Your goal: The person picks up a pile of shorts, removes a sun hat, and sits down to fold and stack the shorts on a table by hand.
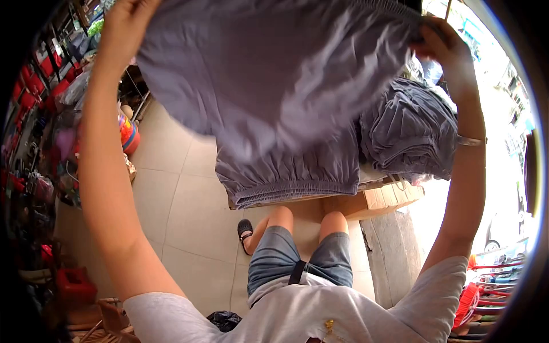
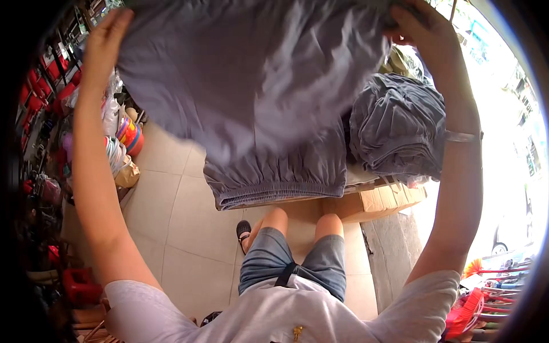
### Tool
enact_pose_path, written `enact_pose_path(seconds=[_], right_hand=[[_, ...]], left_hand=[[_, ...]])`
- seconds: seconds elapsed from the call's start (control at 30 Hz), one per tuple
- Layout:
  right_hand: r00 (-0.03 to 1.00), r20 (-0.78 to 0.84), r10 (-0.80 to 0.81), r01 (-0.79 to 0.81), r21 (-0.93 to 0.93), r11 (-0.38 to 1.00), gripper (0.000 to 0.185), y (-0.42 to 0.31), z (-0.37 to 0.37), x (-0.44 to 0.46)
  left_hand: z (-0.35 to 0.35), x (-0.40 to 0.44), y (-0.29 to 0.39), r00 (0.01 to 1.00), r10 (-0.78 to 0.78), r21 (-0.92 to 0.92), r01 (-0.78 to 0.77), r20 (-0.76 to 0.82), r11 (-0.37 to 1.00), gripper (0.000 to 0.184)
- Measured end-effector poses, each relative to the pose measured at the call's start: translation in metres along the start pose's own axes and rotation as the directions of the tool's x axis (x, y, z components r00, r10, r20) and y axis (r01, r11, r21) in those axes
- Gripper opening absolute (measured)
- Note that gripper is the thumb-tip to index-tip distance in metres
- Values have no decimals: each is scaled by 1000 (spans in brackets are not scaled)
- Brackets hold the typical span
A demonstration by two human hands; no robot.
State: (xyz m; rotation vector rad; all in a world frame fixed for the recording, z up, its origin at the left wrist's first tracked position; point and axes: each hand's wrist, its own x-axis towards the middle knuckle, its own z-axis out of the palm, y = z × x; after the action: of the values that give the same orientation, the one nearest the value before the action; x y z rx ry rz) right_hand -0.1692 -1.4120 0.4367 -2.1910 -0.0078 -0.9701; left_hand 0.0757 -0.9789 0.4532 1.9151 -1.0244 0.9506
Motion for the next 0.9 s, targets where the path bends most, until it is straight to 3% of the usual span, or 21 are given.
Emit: enact_pose_path(seconds=[0.03,0.07,0.13,0.17,0.2,0.23,0.27,0.3,0.33,0.37,0.5,0.57,0.63,0.67,0.7,0.77,0.9], right_hand=[[997,-38,-73,75,64,995,34,7,-3,5],[997,-54,-50,51,12,999,32,8,0,1],[982,-59,-181,177,-64,982,25,7,24,-29],[972,-44,-231,222,-155,963,21,18,32,-42],[997,-29,-75,70,-151,986,21,17,40,-62],[996,-15,83,-84,-149,985,21,16,49,-83],[999,35,-31,34,-93,995,23,31,55,-100],[986,78,-147,150,-32,988,25,52,62,-117],[978,112,-174,179,-44,983,27,72,70,-136],[969,148,-197,207,-56,977,30,89,80,-156],[942,334,23,41,-183,982,28,128,107,-233],[938,346,-20,109,-240,965,29,134,111,-254],[950,311,32,36,-209,977,29,131,112,-264],[932,326,158,-107,-169,980,30,121,109,-263],[930,332,156,-105,-166,981,30,119,107,-261],[942,336,6,83,-250,965,31,118,104,-257],[862,507,-21,216,-328,920,36,101,81,-248]], left_hand=[[-6,4,4,984,129,129,-112,-126,985,44],[-7,0,10,974,139,136,-116,-176,984,43],[2,-31,38,958,154,207,-104,-243,973,33],[9,-51,34,956,198,230,-147,-216,962,28],[15,-77,27,982,141,202,-114,-126,973,25],[28,-110,16,976,154,187,-124,-154,975,20],[33,-137,21,969,246,217,-240,-1,946,16],[45,-165,18,949,312,187,-316,55,930,14],[54,-195,16,934,320,182,-346,156,920,13],[67,-230,15,951,253,171,-283,180,944,15],[113,-355,7,928,20,150,-81,371,985,19],[121,-381,10,934,-26,114,-16,358,993,20],[118,-385,17,953,-132,111,105,274,988,19],[115,-381,20,947,-141,123,109,288,986,18],[113,-378,21,947,-147,128,114,287,985,18],[108,-372,21,912,-126,81,102,391,991,21],[85,-341,32,822,-173,60,168,543,984,29]])
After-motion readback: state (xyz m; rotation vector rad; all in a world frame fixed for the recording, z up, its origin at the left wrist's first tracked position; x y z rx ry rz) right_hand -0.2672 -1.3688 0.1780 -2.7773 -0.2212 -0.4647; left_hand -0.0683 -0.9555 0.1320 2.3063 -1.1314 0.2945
